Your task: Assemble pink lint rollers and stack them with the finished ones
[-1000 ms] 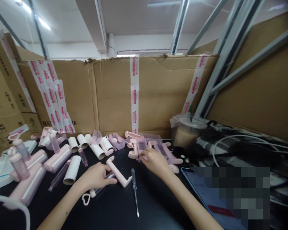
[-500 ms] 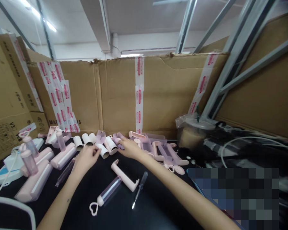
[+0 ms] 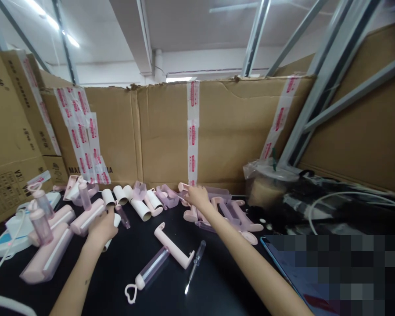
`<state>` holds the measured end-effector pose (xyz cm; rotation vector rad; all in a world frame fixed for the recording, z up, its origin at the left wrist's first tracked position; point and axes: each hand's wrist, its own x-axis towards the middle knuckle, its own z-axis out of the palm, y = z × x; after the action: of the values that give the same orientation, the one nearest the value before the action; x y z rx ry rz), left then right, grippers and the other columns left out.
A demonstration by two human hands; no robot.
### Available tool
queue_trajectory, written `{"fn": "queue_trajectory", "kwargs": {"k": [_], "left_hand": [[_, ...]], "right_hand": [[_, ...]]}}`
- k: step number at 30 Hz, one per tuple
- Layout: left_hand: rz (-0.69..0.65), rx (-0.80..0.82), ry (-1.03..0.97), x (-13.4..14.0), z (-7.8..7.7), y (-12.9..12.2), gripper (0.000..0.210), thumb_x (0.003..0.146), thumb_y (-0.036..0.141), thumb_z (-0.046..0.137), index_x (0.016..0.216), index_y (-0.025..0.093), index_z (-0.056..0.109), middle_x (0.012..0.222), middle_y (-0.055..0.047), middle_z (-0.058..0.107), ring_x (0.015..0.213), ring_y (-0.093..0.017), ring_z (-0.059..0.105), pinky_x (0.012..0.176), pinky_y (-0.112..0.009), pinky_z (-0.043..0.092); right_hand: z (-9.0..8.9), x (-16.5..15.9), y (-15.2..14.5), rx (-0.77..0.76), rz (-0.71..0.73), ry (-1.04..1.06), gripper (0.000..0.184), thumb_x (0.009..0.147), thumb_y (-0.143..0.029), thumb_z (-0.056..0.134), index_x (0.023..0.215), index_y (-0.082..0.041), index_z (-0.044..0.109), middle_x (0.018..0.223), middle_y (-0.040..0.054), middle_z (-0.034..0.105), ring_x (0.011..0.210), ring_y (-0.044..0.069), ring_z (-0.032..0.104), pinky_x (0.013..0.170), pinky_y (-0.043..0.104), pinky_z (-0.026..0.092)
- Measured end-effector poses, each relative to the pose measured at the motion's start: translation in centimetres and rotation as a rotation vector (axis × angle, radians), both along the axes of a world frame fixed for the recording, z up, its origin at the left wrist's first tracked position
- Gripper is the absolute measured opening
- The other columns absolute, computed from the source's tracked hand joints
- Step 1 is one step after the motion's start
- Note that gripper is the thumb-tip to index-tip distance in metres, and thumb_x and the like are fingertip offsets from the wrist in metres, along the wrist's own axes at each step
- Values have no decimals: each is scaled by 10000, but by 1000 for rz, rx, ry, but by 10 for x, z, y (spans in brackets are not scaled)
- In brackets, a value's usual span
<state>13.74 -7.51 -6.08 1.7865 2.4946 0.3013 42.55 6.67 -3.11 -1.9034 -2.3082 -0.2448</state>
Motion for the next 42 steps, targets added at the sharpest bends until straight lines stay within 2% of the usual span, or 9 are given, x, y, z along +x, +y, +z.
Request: {"fn": "queue_trajectory", "kwargs": {"k": [4, 7, 9, 13, 18, 22, 25, 38, 42], "left_hand": [[-140, 110, -77, 11, 9, 0, 641, 727, 175, 545, 1325, 197, 316, 1223, -130, 533, 1128, -302, 509, 908, -405, 411], [-419, 310, -400, 30, 9, 2, 701, 751, 185, 545, 1377, 229, 233, 1260, -92, 494, 1158, -229, 476, 1001, -377, 358], [-579, 424, -682, 46, 4, 2, 718, 762, 216, 561, 1390, 238, 213, 1275, -100, 469, 1130, -217, 490, 981, -385, 391], [-647, 457, -926, 73, -9, 0, 726, 745, 236, 619, 1376, 226, 261, 1313, -124, 447, 1161, -237, 474, 977, -411, 399], [-682, 392, -928, 87, -20, -5, 678, 765, 197, 588, 1370, 213, 284, 1247, -119, 524, 1183, -227, 481, 1044, -419, 317], [-740, 407, -801, 91, -25, -7, 621, 764, 193, 585, 1342, 240, 363, 1301, -105, 485, 1218, -239, 441, 1051, -425, 313], [-780, 447, -730, 93, -26, -8, 593, 772, 199, 581, 1330, 244, 386, 1338, -93, 458, 1256, -244, 398, 1064, -430, 300], [-851, 400, -686, 95, -18, -15, 618, 795, 229, 575, 1361, 287, 335, 1389, -69, 417, 1288, -242, 357, 1076, -431, 283], [-867, 402, -686, 93, -15, -14, 575, 787, 212, 574, 1325, 308, 395, 1358, -53, 455, 1271, -238, 380, 1075, -440, 282]], "right_hand": [[-7, 3, -3, -23, 20, 122, 292, 890, -301, 532, 1140, -151, 538, 1151, 85, 561, 973, 204, 580, 818, 407, 494], [-5, 3, -7, -44, 79, 269, 270, 889, -302, 533, 1115, -154, 550, 1119, 71, 576, 945, 194, 588, 801, 399, 498], [-1, 1, -14, -43, 149, 397, 255, 876, -305, 547, 1061, -131, 569, 1057, 80, 603, 926, 196, 596, 798, 386, 493], [3, -4, -45, -67, 411, 681, 261, 833, -361, 564, 975, -141, 577, 963, 69, 649, 892, 177, 626, 770, 301, 497], [-20, -2, -94, -143, 678, 946, 294, 823, -428, 552, 993, -187, 560, 992, 61, 655, 891, 173, 646, 775, 306, 525], [-39, 4, -112, -119, 720, 1109, 282, 836, -410, 557, 1030, -206, 544, 1044, 74, 616, 973, 186, 615, 863, 344, 501], [-41, 5, -117, -70, 740, 1189, 228, 826, -360, 594, 1004, -219, 581, 1038, 60, 605, 991, 191, 593, 873, 349, 489], [-27, 7, -132, 63, 771, 992, 216, 872, -276, 534, 1074, -237, 600, 1098, 80, 598, 1062, 217, 547, 845, 364, 497], [-27, 6, -138, 67, 799, 910, 304, 877, -266, 526, 1179, -250, 556, 1230, 86, 550, 1171, 228, 492, 977, 418, 418]]}}
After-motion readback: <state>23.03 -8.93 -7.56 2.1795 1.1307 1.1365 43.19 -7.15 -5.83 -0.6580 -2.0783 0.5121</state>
